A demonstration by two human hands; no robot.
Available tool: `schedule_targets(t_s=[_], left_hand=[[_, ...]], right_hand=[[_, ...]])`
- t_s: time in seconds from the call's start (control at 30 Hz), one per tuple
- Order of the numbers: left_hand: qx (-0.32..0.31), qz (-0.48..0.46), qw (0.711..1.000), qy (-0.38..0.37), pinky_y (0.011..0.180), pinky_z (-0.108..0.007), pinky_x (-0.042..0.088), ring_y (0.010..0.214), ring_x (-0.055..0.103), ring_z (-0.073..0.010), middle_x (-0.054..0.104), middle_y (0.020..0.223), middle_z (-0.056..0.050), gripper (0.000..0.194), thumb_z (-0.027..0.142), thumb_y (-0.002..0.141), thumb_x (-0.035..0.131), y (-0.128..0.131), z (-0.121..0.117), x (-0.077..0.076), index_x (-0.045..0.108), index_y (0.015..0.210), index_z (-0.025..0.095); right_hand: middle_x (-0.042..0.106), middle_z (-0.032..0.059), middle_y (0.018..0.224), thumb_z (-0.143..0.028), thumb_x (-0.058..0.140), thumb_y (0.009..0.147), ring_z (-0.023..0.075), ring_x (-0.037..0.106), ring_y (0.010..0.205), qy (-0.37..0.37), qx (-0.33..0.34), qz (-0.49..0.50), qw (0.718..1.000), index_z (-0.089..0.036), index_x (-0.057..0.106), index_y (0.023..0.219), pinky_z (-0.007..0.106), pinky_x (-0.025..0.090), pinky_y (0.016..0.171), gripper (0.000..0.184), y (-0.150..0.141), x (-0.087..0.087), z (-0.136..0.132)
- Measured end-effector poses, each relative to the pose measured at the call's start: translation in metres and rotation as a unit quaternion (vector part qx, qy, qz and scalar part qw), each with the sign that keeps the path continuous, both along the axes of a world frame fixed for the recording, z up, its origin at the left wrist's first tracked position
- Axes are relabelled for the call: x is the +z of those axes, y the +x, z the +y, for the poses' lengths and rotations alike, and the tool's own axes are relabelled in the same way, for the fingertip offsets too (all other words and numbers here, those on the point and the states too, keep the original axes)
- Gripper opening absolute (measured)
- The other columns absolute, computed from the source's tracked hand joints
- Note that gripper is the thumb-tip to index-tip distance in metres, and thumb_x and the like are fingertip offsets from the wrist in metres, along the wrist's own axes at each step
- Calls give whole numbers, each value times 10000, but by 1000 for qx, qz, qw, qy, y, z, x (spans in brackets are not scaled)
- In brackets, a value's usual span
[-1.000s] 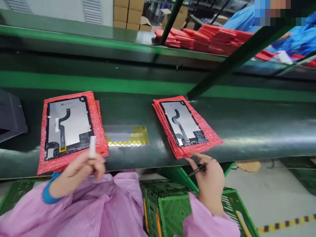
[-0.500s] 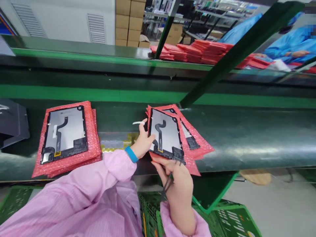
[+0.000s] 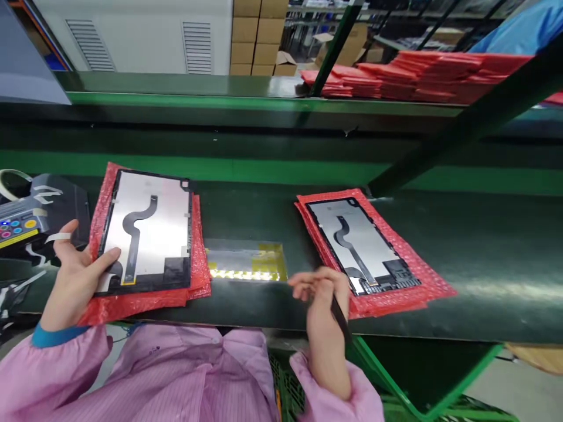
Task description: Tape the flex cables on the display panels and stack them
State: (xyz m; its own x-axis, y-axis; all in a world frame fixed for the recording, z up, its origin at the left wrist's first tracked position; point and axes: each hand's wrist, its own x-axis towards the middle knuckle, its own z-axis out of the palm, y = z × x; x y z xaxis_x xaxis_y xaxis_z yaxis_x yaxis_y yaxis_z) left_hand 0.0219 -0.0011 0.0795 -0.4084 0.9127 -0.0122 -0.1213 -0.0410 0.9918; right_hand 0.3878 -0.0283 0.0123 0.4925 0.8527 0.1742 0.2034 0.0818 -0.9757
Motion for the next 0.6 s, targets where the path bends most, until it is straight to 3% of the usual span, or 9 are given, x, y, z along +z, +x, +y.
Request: schedule_targets(t_s=[0.07, 0.17, 0.27, 0.37, 0.6], left_hand=[[9, 17, 1000, -8, 824, -250, 606, 983, 756, -175, 778, 1056, 8, 808, 146, 750, 839, -12, 6, -11, 301, 1332, 300], [-5, 83, 996, -5, 967, -321, 582, 987, 755, -184, 766, 1081, -14, 747, 184, 795, 794, -18, 9, -27, 269, 1318, 282], [11, 210, 978, 0, 1079, -418, 532, 1022, 750, -216, 729, 1149, -69, 684, 225, 831, 737, -18, 8, -40, 275, 1335, 252], [20, 291, 957, 3, 1106, -500, 513, 1068, 737, -252, 690, 1220, -126, 648, 285, 849, 711, -19, 9, -52, 280, 1331, 240], [18, 251, 968, 17, 1229, -556, 376, 1297, 621, -267, 559, 1378, -147, 585, 340, 914, 693, -13, 5, -68, 266, 1308, 269]], right_hand=[[584, -29, 666, -737, 512, 921, 135, 490, 490, -43, 32, 44, 998, -238, 561, 952, 291, 398, 484, 502, -13, -8, 24], [508, -64, 635, -682, 658, 843, 111, 460, 495, -104, 34, 42, 993, -217, 604, 946, 256, 372, 463, 479, -20, -26, 46], [572, -52, 670, -633, 786, 740, 105, 487, 504, -127, -1, 20, 992, -231, 568, 905, 239, 383, 453, 486, -19, -42, 54], [614, -30, 684, -668, 786, 715, 110, 500, 503, -149, -23, -1, 989, -234, 569, 868, 235, 385, 439, 509, -17, -48, 54], [571, -43, 594, -627, 790, 739, 121, 489, 508, -178, -22, -48, 983, -227, 608, 780, 247, 354, 461, 441, -19, -40, 53]])
